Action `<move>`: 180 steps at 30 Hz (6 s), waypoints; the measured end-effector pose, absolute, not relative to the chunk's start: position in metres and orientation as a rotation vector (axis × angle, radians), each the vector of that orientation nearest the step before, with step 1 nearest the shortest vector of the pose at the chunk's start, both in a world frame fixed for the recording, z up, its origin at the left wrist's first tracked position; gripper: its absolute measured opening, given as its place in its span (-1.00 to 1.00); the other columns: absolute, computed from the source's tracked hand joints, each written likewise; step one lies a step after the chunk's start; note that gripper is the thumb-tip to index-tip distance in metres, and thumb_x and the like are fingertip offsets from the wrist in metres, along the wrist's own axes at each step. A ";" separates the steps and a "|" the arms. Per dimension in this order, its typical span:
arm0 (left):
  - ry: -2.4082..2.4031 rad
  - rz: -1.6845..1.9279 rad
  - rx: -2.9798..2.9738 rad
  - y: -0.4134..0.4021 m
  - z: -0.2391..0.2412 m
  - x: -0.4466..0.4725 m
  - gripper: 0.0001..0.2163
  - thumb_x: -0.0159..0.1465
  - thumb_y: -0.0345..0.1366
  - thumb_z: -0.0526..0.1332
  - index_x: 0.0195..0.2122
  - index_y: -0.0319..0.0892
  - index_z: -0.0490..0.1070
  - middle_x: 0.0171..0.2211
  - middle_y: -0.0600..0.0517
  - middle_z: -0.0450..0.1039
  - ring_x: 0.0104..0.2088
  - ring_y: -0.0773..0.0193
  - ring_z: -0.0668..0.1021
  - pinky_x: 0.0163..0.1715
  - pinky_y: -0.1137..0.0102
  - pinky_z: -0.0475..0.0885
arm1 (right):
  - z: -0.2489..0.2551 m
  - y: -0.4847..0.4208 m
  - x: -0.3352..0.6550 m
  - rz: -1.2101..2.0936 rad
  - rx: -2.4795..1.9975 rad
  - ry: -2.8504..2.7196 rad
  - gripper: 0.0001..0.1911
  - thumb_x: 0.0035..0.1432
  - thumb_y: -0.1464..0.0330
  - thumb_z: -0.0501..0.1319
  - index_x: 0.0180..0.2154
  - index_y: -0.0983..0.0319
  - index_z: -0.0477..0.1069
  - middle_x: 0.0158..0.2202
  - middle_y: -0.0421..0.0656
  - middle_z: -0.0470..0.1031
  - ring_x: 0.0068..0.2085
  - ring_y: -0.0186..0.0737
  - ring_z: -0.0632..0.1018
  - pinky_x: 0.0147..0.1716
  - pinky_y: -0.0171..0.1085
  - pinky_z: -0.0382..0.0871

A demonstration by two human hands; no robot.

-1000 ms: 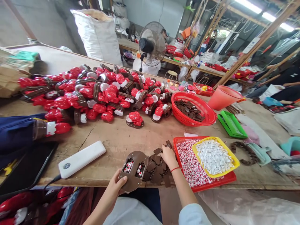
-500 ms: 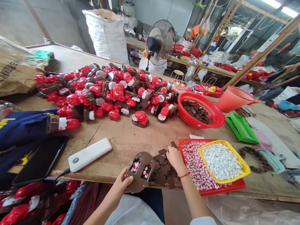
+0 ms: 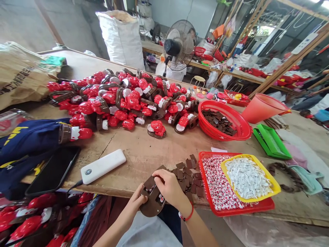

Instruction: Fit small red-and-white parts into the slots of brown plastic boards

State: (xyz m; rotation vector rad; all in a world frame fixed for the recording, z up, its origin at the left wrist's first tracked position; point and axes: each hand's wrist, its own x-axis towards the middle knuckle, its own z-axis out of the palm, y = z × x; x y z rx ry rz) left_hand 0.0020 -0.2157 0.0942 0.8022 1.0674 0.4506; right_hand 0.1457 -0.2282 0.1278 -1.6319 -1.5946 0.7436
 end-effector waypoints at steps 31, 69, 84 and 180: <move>1.214 0.560 0.772 -0.197 0.062 -0.006 -0.64 -0.16 -0.16 0.29 -0.30 -0.13 0.39 -0.16 -0.01 0.44 0.02 0.06 0.33 -0.04 0.35 0.28 | 0.132 -0.208 0.171 0.639 -1.831 -1.776 -0.71 -0.08 0.29 0.22 -0.23 0.19 0.35 -0.24 -0.20 0.35 -0.20 -0.32 0.37 -0.18 -0.36 0.25; 0.940 0.451 0.576 -0.225 0.095 0.011 -0.56 -0.12 -0.06 0.27 -0.25 -0.15 0.27 -0.22 -0.04 0.44 -0.20 0.10 0.46 -0.35 0.31 0.40 | 0.127 -0.301 0.225 0.217 -2.110 -1.210 -0.79 0.00 0.26 0.02 -0.51 0.26 0.29 -0.55 -0.18 0.35 -0.52 -0.35 0.36 -0.52 -0.41 0.21; 0.898 0.560 0.632 -0.257 0.094 0.028 -0.63 -0.10 -0.14 0.29 -0.32 -0.11 0.19 -0.31 0.04 0.42 -0.26 0.24 0.45 -0.35 0.39 0.39 | 0.100 -0.280 0.151 0.026 -2.235 -1.359 -0.80 -0.06 0.45 -0.01 -0.67 0.26 0.06 -0.69 -0.32 0.11 -0.65 -0.48 0.17 -0.63 -0.47 -0.01; 0.852 0.441 0.725 -0.225 0.088 -0.002 -0.66 0.00 -0.18 0.18 -0.20 -0.12 0.17 -0.32 0.04 0.39 -0.29 0.25 0.43 -0.35 0.38 0.36 | 0.109 -0.259 0.162 0.482 -1.706 -1.362 -0.87 0.10 0.37 0.04 -0.42 0.23 0.33 -0.46 -0.22 0.41 -0.40 -0.37 0.43 -0.40 -0.41 0.29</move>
